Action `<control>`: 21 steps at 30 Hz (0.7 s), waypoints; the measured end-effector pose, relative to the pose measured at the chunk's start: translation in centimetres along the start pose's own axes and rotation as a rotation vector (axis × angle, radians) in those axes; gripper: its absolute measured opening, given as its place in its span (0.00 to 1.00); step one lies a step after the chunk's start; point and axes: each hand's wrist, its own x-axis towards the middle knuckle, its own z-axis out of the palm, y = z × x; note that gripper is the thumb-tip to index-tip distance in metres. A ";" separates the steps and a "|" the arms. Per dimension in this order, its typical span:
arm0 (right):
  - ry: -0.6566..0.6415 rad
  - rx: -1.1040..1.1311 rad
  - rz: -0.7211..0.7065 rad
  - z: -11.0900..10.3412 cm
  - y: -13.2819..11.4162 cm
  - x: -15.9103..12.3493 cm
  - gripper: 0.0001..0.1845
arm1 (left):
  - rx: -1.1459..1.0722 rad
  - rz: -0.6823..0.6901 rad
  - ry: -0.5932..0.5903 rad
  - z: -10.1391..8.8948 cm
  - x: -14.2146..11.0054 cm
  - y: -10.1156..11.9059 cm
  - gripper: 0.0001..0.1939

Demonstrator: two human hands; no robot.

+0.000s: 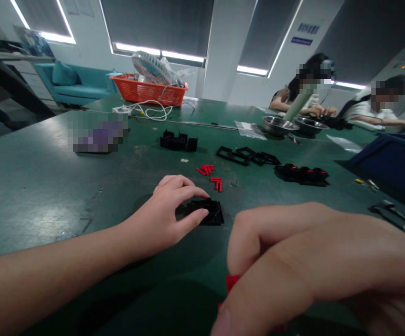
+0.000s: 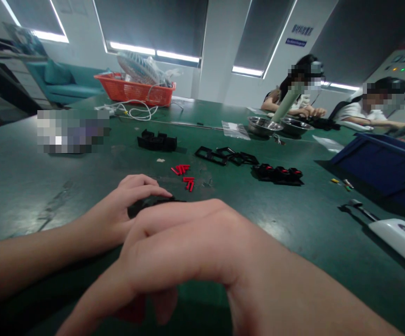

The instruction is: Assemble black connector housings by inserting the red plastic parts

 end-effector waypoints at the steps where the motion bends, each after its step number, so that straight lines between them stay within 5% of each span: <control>1: -0.016 0.066 -0.019 -0.1 1.0 -0.1 0.16 | 0.002 0.000 -0.001 0.0 0.0 0.0 0.13; 3: -0.029 0.179 -0.063 -0.4 3.0 0.0 0.15 | 0.003 -0.002 0.002 0.1 0.0 -0.1 0.12; 9: 0.012 0.159 0.149 -0.3 7.5 1.6 0.17 | 0.037 0.036 -0.039 0.3 0.0 -0.5 0.14; 21: 0.196 -0.061 0.197 1.3 9.4 2.3 0.08 | 0.136 -0.008 -0.078 0.8 0.1 -0.7 0.17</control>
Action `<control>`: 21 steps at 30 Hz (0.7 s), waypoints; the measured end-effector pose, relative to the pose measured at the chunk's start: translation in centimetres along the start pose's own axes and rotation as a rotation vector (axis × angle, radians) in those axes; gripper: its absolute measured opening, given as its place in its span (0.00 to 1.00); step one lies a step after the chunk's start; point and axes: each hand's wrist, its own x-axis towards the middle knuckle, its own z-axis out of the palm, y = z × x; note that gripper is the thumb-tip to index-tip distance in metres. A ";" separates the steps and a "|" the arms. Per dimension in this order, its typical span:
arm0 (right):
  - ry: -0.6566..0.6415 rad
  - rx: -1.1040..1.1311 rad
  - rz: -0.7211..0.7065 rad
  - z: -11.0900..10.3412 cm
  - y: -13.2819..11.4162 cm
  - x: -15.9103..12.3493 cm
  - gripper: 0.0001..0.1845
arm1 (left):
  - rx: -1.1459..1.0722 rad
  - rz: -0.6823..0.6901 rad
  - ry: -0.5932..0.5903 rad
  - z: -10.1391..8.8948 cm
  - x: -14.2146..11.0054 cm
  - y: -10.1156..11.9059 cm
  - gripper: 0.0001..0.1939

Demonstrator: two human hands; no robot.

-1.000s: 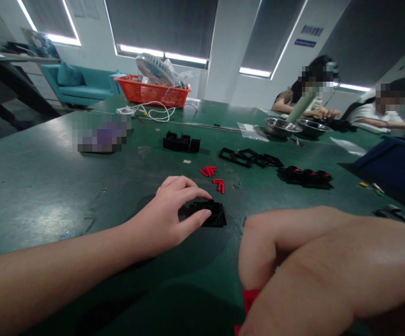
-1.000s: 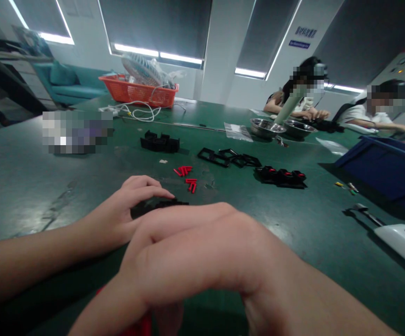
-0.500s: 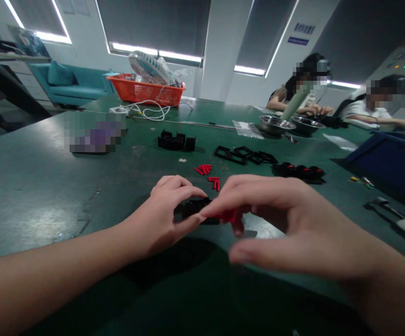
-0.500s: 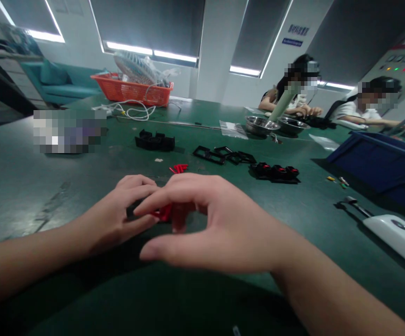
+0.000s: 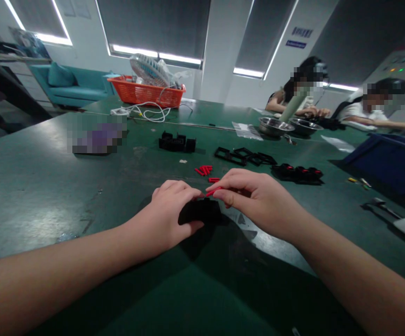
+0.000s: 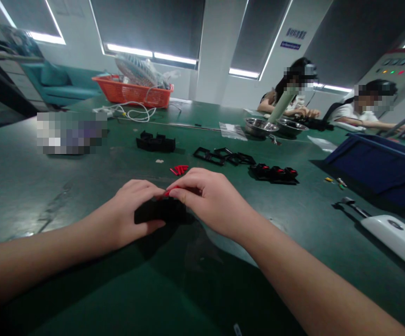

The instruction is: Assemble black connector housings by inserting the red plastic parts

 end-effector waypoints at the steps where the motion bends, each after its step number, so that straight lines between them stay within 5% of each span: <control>1: 0.010 0.009 0.018 0.2 0.0 -0.1 0.08 | 0.005 -0.001 -0.005 0.0 0.0 0.0 0.16; 9: 0.037 -0.008 0.060 0.7 -0.3 -0.5 0.02 | -0.021 -0.003 -0.012 -0.1 0.0 0.0 0.18; 21: -0.069 -0.178 -0.044 0.6 -0.5 -0.3 0.12 | -0.005 -0.020 -0.020 0.1 -0.1 0.1 0.17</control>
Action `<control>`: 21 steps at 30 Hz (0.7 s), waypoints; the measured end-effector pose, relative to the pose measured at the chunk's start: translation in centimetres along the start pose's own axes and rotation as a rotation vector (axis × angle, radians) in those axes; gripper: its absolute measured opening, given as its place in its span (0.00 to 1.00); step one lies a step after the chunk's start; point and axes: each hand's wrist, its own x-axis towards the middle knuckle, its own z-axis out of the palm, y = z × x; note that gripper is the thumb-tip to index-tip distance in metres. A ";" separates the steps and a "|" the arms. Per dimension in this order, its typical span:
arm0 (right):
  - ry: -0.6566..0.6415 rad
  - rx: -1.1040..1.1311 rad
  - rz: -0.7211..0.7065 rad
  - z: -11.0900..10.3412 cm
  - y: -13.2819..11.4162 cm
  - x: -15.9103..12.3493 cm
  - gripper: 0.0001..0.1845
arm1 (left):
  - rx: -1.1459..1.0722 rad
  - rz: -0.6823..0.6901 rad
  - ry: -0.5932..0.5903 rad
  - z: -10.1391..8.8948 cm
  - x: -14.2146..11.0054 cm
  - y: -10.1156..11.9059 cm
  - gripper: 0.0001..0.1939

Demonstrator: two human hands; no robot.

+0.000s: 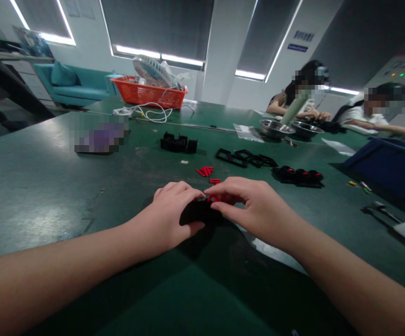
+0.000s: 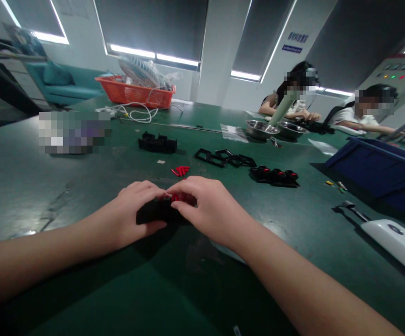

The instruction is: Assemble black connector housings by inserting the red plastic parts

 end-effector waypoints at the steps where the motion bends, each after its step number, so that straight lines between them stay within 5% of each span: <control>1: 0.000 0.004 -0.011 0.0 0.0 0.0 0.13 | 0.000 -0.006 -0.012 0.0 0.0 0.0 0.17; 21: -0.021 0.034 -0.067 0.0 0.2 -0.1 0.13 | -0.001 0.006 -0.028 -0.2 0.1 0.0 0.17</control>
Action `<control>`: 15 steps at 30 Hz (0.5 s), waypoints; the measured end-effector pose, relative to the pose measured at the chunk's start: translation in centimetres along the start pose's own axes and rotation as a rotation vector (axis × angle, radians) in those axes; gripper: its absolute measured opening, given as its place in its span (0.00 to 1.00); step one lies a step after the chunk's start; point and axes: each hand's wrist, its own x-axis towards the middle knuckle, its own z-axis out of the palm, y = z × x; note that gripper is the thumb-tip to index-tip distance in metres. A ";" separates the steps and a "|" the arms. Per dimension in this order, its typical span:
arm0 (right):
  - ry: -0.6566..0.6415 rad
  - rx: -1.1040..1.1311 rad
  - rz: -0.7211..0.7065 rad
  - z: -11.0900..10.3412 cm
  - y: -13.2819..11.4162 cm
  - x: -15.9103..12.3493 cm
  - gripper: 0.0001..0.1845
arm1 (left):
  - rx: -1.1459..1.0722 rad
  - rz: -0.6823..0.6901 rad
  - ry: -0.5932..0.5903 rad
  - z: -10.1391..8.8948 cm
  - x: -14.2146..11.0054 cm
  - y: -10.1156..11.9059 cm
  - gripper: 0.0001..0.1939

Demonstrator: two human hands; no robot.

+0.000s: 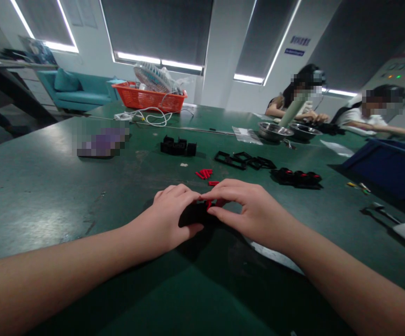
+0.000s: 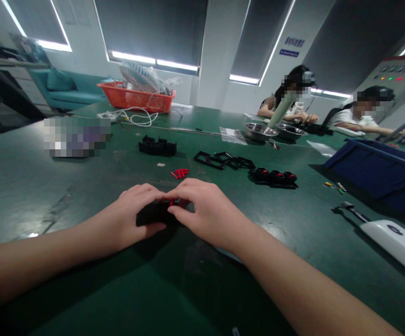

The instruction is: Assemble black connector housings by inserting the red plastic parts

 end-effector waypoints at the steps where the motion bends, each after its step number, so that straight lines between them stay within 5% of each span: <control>1: -0.003 -0.001 0.006 0.0 0.0 0.0 0.13 | -0.002 -0.001 -0.005 0.0 0.0 0.0 0.17; 15: 0.019 0.014 0.047 0.2 0.0 0.0 0.10 | -0.006 0.005 -0.001 -0.1 -0.1 -0.1 0.16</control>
